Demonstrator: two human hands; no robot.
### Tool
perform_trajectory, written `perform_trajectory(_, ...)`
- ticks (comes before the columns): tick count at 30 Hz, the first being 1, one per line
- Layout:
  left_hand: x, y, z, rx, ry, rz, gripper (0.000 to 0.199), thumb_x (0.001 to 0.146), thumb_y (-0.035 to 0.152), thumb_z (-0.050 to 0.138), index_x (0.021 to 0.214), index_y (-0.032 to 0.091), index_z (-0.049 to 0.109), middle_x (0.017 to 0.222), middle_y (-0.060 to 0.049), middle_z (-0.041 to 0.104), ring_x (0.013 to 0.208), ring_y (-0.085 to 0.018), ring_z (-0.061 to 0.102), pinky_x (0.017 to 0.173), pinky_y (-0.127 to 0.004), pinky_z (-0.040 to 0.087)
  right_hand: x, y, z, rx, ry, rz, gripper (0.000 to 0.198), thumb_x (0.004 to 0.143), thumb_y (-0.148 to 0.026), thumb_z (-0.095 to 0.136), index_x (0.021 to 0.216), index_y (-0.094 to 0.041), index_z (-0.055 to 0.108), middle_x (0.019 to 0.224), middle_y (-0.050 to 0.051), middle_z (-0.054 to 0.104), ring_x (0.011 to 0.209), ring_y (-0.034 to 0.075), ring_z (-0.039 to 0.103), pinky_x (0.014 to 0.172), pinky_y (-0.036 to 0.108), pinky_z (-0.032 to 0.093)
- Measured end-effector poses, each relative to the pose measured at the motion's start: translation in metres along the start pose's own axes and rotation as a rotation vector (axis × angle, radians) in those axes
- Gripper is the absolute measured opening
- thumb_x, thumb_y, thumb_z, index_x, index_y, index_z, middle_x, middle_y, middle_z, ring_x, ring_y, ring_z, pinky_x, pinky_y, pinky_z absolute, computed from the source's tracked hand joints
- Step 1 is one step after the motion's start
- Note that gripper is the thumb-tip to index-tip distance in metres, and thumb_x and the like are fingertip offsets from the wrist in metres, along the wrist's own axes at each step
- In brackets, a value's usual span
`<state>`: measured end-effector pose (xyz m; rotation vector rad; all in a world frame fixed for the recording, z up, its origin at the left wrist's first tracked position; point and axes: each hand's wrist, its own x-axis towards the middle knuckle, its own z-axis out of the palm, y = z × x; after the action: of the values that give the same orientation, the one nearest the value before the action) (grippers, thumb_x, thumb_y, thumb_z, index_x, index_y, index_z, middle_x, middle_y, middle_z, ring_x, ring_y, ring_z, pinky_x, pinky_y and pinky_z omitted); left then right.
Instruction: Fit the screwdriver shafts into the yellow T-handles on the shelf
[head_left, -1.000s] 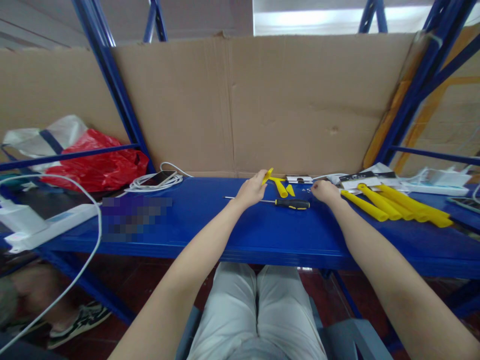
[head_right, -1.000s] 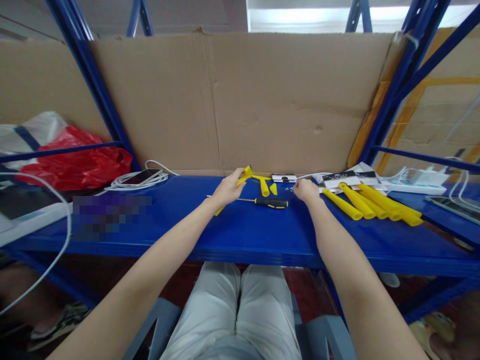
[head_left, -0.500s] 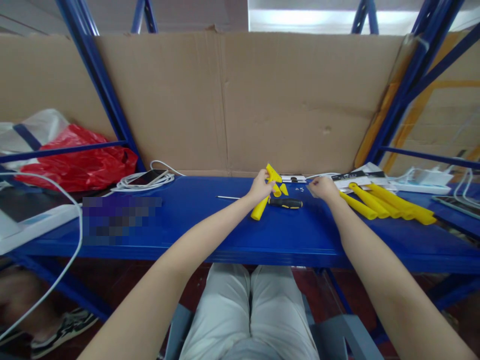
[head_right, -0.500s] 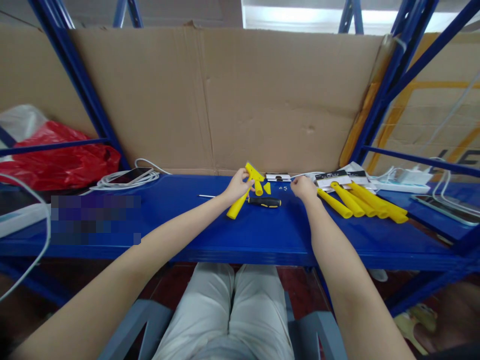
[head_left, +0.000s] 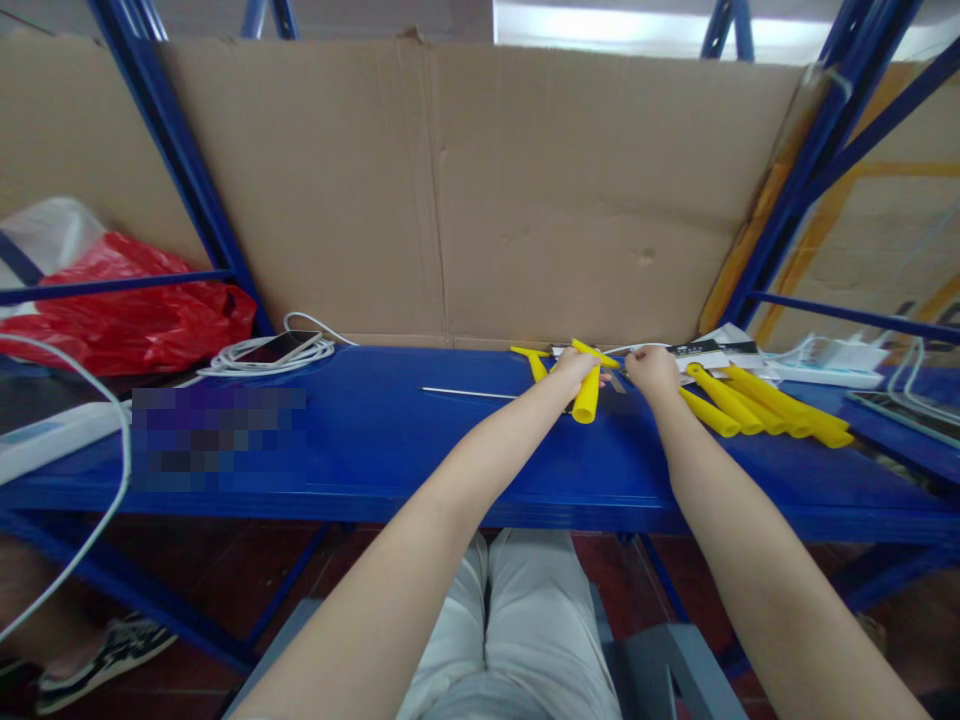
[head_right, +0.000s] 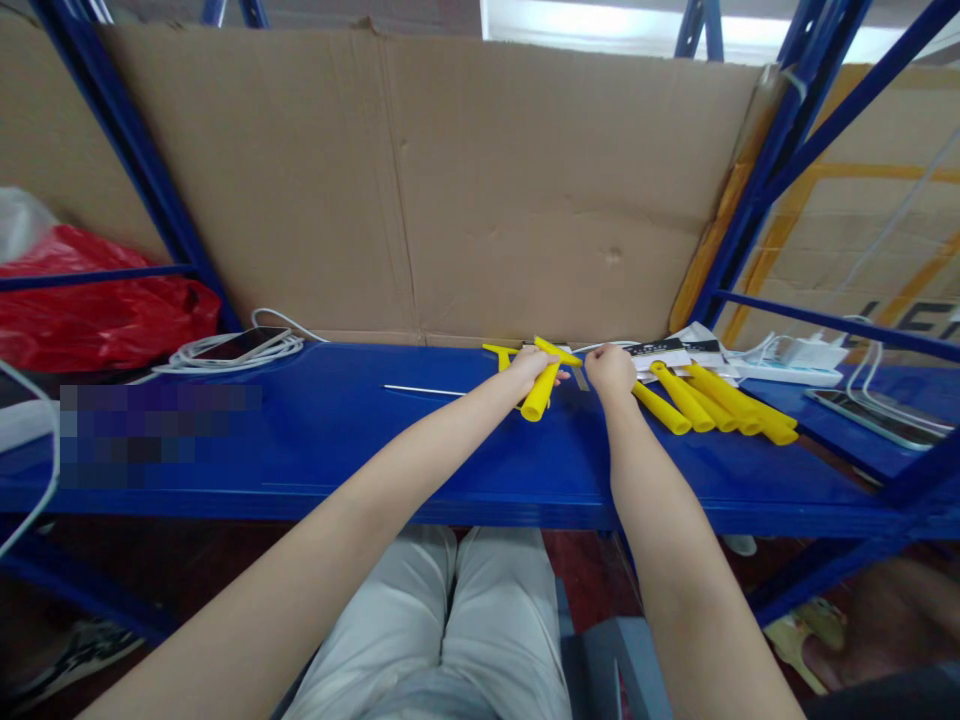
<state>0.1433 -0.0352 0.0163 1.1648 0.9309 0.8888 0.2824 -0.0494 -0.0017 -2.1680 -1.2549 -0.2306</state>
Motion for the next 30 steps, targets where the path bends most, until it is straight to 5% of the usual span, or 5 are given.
perform_trajectory(5,0.005,0.002,0.003,-0.073,-0.02,-0.162,0.036,0.094,0.004,0.052,0.13,0.003,0.057,0.1,-0.015,0.075,0.063,-0.012,0.07,0.047,-0.015,0.049,0.003,0.002,0.001,-0.001,0.016,0.032,0.039,0.091,-0.03,0.046,0.107,-0.015,0.079,0.114,0.023,0.073,0.109,0.035,0.067,0.091,0.041,0.052)
perform_trajectory(11,0.008,0.011,-0.019,-0.103,-0.017,-0.08,0.038,0.094,0.005,0.051,0.131,0.004,0.057,0.109,-0.019,0.075,0.066,-0.013,0.072,0.045,-0.016,0.049,0.003,-0.002,0.004,-0.03,-0.052,-0.088,0.038,0.091,-0.024,0.047,0.109,-0.013,0.079,0.114,0.021,0.076,0.11,0.033,0.069,0.091,0.038,0.053)
perform_trajectory(21,-0.004,0.024,-0.137,0.667,0.293,0.711,0.046,0.086,0.002,0.06,0.128,0.019,0.062,0.136,-0.011,0.068,0.12,-0.022,0.068,0.102,-0.038,0.056,-0.002,-0.015,0.013,-0.222,-0.407,-0.375,0.048,0.082,-0.01,0.051,0.115,-0.028,0.08,0.134,0.005,0.071,0.132,0.028,0.059,0.109,0.045,0.046)
perform_trajectory(25,-0.011,0.007,-0.171,1.058,0.195,0.965,0.045,0.088,0.002,0.055,0.125,0.023,0.07,0.138,-0.008,0.068,0.132,-0.021,0.061,0.115,-0.042,0.045,-0.005,-0.016,0.012,-0.265,-0.442,-0.372,0.05,0.083,-0.009,0.049,0.119,-0.027,0.079,0.139,0.006,0.068,0.135,0.031,0.056,0.112,0.052,0.044)
perform_trajectory(30,-0.014,-0.015,-0.168,1.367,0.048,1.039,0.045,0.093,0.004,0.05,0.125,0.027,0.072,0.14,-0.004,0.067,0.126,-0.02,0.064,0.111,-0.045,0.049,-0.006,-0.016,0.015,-0.302,-0.448,-0.368,0.053,0.086,-0.012,0.047,0.128,-0.029,0.074,0.145,0.007,0.063,0.139,0.033,0.05,0.115,0.056,0.039)
